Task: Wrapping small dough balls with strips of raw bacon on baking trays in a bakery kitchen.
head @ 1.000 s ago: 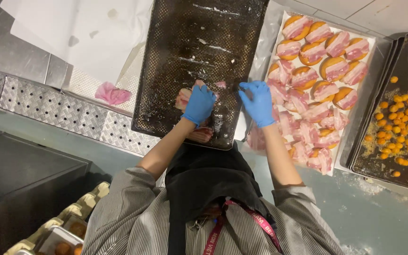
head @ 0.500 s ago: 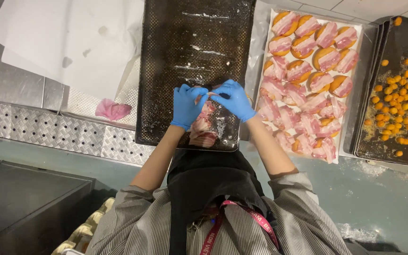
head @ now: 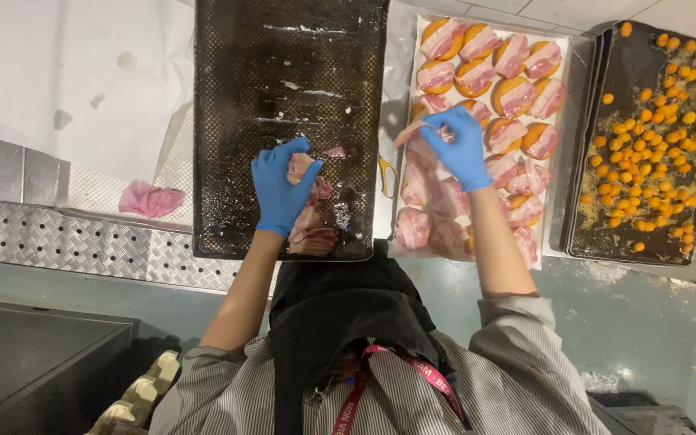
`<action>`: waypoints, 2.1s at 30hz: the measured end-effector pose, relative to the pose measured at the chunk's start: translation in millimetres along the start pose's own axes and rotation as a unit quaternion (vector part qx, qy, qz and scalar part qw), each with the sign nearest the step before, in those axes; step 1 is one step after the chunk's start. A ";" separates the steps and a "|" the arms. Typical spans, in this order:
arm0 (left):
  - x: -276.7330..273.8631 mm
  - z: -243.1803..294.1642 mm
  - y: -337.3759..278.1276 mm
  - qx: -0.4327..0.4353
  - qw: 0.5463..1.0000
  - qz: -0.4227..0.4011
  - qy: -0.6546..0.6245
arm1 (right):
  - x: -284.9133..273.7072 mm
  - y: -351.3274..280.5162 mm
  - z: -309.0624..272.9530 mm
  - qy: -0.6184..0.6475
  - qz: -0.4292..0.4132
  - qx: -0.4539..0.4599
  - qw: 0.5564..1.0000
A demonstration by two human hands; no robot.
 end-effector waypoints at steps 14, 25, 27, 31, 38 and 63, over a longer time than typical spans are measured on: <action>-35.9 -6.3 -72.2 -0.091 0.984 0.107 0.107 | -66.8 44.9 221.2 -0.229 -0.288 0.009 0.930; -45.5 1.2 -98.8 -0.122 0.972 0.134 0.149 | -19.1 58.1 205.7 -0.361 -0.143 -0.099 0.916; -36.4 -0.1 -92.7 -0.086 0.971 0.089 0.205 | -26.1 52.0 179.9 -0.391 -0.056 -0.089 0.914; -10.9 -34.0 -82.3 -0.061 0.966 0.036 0.251 | -9.5 21.9 104.6 -0.292 -0.005 -0.114 0.949; 10.0 -97.7 -61.0 -0.107 0.942 -0.083 0.306 | 55.5 -36.4 -5.8 -0.172 -0.033 -0.118 0.977; -0.7 -92.3 -33.5 -0.038 0.988 -0.117 0.097 | 201.9 -36.8 -127.7 -0.060 -0.145 -0.154 0.976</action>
Point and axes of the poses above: each hand's wrist, its own y-axis towards the middle knuckle, its own x-axis out of the palm, z = x × y, the point moved 6 cm from there along y, towards the middle knuckle, and after that the axes turned 2 degrees about -y, right-handed, at the moved point
